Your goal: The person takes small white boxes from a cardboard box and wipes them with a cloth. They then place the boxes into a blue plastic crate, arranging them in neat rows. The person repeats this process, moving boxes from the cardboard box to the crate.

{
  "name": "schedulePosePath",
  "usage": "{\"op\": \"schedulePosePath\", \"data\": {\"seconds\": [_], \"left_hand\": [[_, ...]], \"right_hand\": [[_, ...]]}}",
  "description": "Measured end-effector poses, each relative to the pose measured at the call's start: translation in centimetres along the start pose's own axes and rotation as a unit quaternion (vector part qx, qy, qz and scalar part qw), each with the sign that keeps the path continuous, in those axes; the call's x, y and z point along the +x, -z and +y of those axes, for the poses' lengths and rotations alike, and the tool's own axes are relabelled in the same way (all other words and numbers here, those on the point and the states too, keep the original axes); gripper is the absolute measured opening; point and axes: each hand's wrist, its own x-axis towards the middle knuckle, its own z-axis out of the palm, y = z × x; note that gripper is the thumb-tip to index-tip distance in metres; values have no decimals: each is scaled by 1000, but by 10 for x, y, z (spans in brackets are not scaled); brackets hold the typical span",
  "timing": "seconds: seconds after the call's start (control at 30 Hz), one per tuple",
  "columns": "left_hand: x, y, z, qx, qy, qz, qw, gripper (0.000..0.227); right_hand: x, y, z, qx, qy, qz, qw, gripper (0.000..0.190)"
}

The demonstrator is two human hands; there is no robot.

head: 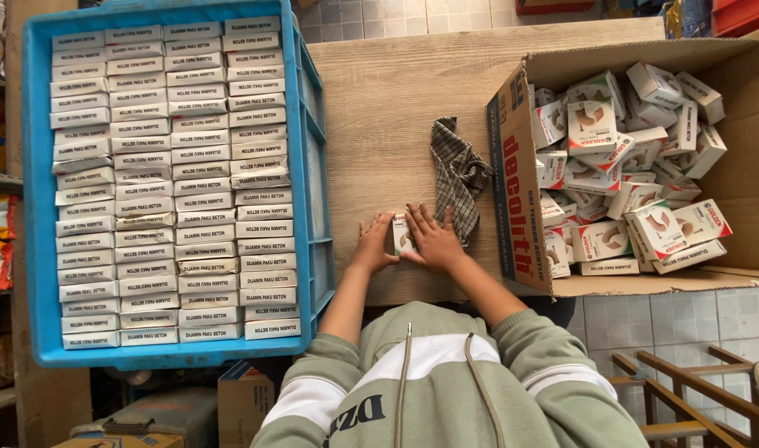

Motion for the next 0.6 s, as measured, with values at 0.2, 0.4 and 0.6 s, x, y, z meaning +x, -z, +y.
{"op": "schedulePosePath", "data": {"seconds": [0.2, 0.4, 0.6], "left_hand": [[3, -7, -10, -16, -14, 7, 1000, 115], [3, -3, -3, -32, -4, 12, 999, 114], [4, -7, -5, -43, 1, 28, 999, 107]], "right_hand": [[-35, -5, -20, 34, 186, 82, 979, 80], [-6, -17, -4, 71, 75, 0, 995, 84], [12, -22, -26, 142, -128, 28, 981, 91]]}}
